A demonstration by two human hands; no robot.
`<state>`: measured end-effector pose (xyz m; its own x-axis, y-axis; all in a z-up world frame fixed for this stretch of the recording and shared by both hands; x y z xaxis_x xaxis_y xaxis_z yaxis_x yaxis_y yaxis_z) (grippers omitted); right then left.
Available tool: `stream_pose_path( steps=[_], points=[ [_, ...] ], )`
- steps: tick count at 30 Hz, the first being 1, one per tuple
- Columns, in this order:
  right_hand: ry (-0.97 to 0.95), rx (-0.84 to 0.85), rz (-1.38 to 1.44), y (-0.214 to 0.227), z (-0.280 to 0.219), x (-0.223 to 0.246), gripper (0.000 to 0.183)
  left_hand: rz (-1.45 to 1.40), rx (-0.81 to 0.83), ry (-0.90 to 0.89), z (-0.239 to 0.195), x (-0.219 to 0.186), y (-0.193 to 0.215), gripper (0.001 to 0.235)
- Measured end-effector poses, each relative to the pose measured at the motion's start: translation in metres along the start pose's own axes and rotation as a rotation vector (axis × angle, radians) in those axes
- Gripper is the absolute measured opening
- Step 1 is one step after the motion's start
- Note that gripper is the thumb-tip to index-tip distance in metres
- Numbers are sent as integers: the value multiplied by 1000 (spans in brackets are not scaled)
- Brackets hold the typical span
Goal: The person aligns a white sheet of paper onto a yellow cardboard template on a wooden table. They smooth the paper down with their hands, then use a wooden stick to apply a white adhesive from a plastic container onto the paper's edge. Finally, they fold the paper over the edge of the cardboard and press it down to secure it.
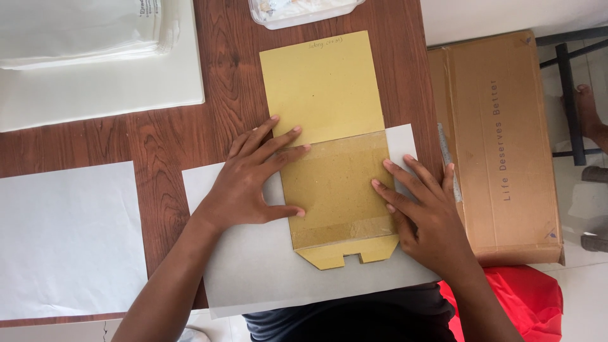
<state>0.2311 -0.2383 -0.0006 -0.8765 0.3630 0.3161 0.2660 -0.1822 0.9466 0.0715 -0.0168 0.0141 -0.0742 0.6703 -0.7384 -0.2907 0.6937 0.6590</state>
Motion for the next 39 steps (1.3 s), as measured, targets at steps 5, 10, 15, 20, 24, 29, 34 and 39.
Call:
stream_pose_path(
  steps=[5,10,15,20,24,29,34,39],
  points=[
    [-9,1,39,0,0,-1,42,6,64,10,-1,3,-4,106],
    [-21,17,43,0,1,-2,43,18,69,19,0,5,-6,107],
    [-31,20,47,1,1,-1,43,26,77,25,-1,7,-7,108],
    [-39,20,48,0,0,-2,44,34,75,9,-1,7,-7,111],
    [-25,28,28,-1,0,-4,43,79,79,1,-2,7,-8,112],
    [30,49,46,1,-1,-5,42,179,99,-28,-4,4,-9,115],
    [160,124,91,15,-1,-1,49,217,176,-76,-4,-4,-5,108],
    [351,88,70,30,2,23,53,208,190,-20,-6,-3,-3,109]
  ],
)
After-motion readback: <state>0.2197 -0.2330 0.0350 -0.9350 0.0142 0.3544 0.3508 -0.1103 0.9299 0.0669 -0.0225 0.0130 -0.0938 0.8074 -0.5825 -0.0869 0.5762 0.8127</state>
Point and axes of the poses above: each hand's wrist, its own z-axis towards the middle knuckle, its own y-axis out of the back of the hand, x = y × z, the point moved 6 cm from there along z, towards the middle knuckle, and after that the axes turned 13 degrees about -z, right-handed, at the moved point
